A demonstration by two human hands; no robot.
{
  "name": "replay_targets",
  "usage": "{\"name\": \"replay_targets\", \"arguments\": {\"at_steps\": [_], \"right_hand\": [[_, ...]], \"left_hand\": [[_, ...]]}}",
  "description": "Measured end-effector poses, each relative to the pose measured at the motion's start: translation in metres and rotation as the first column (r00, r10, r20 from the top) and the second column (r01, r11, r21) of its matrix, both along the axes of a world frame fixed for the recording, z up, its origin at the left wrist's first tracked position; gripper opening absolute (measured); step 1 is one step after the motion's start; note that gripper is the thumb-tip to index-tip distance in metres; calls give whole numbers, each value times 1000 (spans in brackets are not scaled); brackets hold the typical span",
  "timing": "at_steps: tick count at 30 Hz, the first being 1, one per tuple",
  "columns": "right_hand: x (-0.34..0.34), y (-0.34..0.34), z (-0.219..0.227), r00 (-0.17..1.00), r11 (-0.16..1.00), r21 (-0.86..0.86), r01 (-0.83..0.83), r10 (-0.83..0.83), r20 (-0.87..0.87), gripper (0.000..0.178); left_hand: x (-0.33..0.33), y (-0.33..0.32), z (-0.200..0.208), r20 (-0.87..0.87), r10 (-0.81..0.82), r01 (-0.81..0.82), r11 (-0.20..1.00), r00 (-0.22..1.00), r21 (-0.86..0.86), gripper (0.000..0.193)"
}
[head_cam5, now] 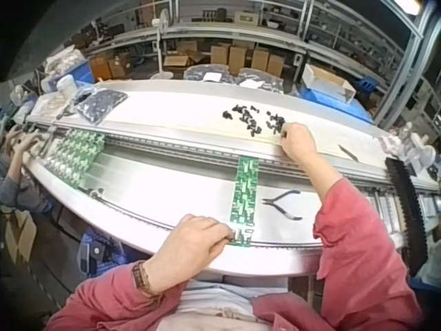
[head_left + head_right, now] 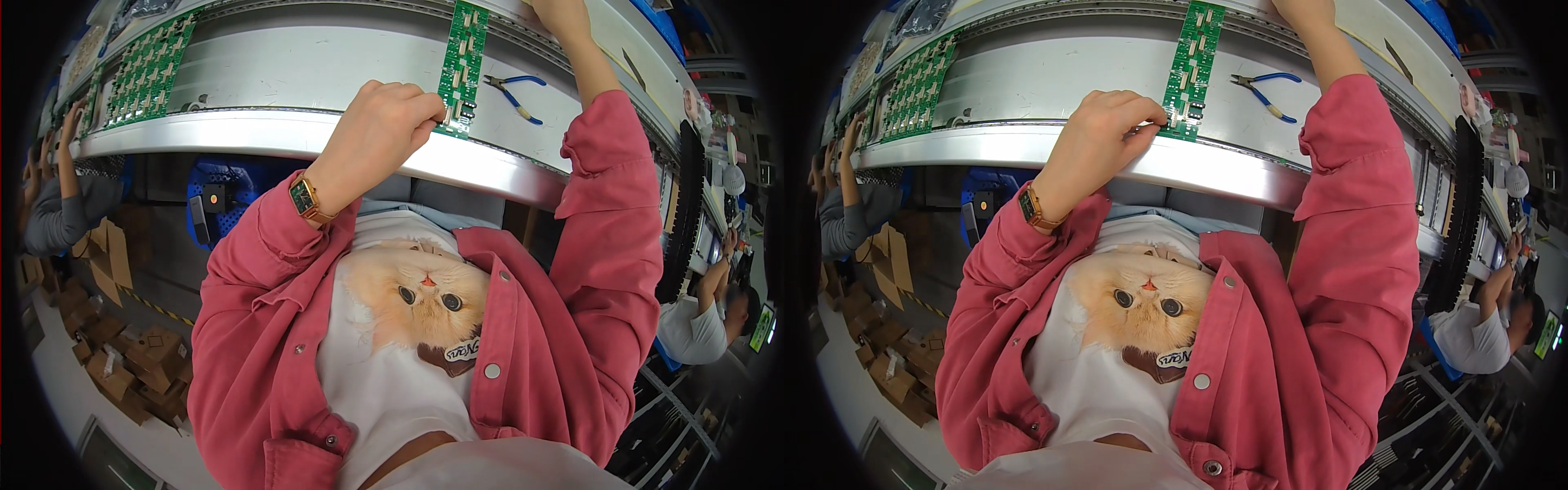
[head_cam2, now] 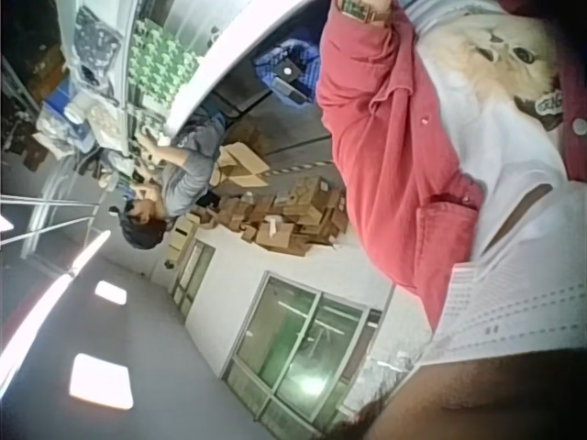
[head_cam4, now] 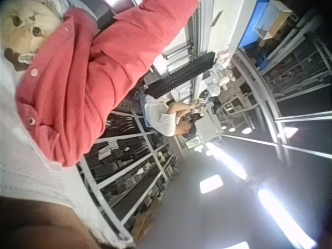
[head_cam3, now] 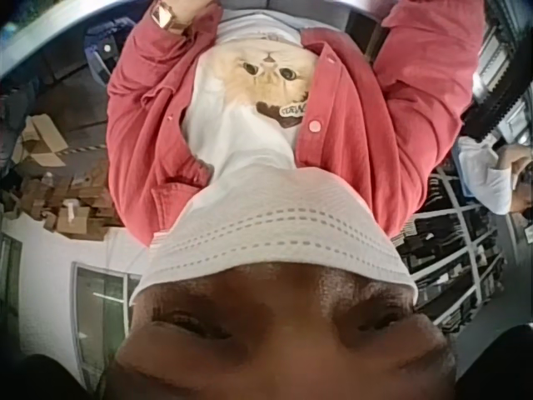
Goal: The person assembles circuit boards by taking electronic components, inserting them into a printed circuit board strip by hand, placing the assembled board strip onto the conveyor line, and inserting components into another board strip.
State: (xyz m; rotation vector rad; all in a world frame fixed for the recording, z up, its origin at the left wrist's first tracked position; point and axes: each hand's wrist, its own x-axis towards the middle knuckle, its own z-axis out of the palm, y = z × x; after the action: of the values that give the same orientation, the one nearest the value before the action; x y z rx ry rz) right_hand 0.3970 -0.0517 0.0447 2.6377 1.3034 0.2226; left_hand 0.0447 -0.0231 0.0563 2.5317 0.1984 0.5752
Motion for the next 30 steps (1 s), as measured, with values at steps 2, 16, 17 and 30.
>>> {"name": "replay_targets", "arguments": {"at_steps": [2,16,17,30], "right_hand": [[7,-3,-3,1000,997,71,8,-7,-24,18],[-75,-22,39,978,956,285,65,-5,-208,18],[-78,-21,42,975,950,303,70,-2,-221,18],[-143,-41,76,762,833,548,76,306,-571,11]], "left_hand": [[2,0,1,0,-18,18,1000,1000,21,8],[0,-4,12,-94,-19,37,982,995,184,5],[-1,-4,13,-123,-8,34,976,992,213,5],[-18,-13,36,-132,-1,45,944,991,328,9]]}}
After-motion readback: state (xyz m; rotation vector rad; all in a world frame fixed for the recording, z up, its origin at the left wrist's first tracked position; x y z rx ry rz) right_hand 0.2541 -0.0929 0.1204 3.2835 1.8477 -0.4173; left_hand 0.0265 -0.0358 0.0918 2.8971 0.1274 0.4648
